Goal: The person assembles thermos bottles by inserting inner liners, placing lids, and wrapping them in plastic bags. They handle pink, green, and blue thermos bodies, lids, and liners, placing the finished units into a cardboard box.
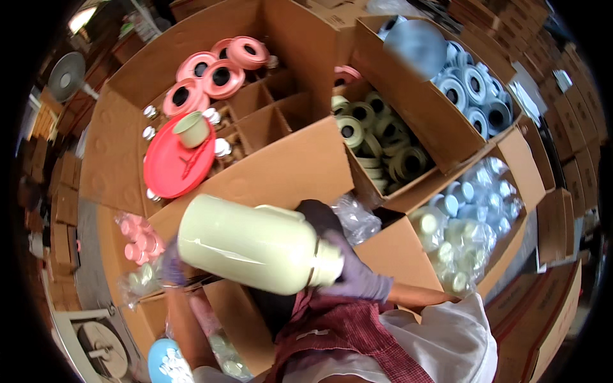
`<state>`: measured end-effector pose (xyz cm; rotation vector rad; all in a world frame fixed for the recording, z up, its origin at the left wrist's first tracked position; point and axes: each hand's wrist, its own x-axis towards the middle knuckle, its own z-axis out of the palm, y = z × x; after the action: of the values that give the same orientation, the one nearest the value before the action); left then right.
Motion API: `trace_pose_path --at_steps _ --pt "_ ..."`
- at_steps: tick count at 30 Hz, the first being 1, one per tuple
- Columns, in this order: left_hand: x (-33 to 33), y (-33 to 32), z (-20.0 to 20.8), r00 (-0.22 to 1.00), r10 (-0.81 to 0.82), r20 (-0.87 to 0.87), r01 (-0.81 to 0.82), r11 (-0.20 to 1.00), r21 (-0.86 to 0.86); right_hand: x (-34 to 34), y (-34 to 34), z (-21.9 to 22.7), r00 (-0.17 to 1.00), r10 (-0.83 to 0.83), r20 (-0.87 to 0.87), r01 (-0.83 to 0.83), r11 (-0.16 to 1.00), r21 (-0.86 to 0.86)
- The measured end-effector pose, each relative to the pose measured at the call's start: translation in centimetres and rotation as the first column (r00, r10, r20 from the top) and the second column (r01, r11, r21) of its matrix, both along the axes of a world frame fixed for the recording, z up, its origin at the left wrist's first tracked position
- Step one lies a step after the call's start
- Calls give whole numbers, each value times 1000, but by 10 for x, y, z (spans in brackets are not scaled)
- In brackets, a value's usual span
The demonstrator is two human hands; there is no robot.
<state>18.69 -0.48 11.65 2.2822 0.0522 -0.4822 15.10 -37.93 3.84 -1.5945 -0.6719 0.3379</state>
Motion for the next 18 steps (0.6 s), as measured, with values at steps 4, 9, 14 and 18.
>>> trace_pose_path --at_steps 4,9,14,18 --pt "12 -68 46 916 -363 171 302 904 301 4 -18 -18 954 231 191 -180 951 -251" --pt "-21 -120 -22 879 -468 93 314 715 625 164 -86 -46 820 -359 447 511 810 -288" --pt "-27 -112 -9 944 -322 68 254 845 471 318 -236 -253 597 -553 581 686 -23 -727" --pt "-26 -110 -18 958 -244 151 180 920 347 340 -305 -325 416 -642 644 780 -112 -616"
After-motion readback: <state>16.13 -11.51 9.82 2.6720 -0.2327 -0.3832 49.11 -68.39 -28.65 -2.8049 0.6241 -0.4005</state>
